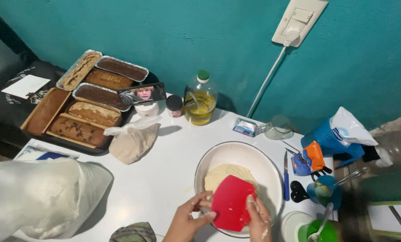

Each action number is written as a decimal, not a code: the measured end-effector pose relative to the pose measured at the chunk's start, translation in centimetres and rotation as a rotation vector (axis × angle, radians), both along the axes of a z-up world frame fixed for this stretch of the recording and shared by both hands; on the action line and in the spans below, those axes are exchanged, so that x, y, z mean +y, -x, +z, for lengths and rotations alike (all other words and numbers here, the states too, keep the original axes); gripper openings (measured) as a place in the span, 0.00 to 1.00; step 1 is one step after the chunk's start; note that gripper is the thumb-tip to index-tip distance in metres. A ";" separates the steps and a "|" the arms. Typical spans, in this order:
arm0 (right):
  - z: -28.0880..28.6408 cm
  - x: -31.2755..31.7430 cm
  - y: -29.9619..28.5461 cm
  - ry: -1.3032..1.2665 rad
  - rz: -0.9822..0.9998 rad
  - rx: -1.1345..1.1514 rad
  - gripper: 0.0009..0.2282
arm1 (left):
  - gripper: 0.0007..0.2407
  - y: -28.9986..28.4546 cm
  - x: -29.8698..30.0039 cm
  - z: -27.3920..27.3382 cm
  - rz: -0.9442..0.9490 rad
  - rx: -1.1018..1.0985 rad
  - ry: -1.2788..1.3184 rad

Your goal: Kneading dough on a tabletop using hands and a scraper.

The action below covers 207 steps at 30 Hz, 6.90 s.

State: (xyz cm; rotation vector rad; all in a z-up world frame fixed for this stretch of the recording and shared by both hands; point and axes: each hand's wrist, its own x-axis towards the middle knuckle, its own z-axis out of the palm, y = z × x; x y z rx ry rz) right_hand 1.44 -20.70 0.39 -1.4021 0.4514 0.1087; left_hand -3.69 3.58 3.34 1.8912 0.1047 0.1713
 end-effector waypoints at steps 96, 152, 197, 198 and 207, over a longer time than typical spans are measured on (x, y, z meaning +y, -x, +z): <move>4.0 7.7 1.2 1.167 0.793 -0.388 0.27 | 0.18 -8.8 -1.6 -3.2 0.301 0.336 0.616; -2.9 6.1 -5.9 1.701 0.552 -0.459 0.32 | 0.29 -2.8 -5.3 -13.6 0.540 -0.012 0.706; 7.3 2.4 0.4 1.304 0.905 0.142 0.33 | 0.30 -2.9 -3.6 -4.9 0.553 0.475 0.669; 5.3 2.3 0.9 1.304 0.910 0.138 0.33 | 0.30 -2.8 -3.2 -4.7 0.559 0.474 0.669; 2.1 2.4 4.1 1.856 0.427 -1.114 0.37 | 0.30 -2.5 -2.9 -6.4 0.490 0.406 0.683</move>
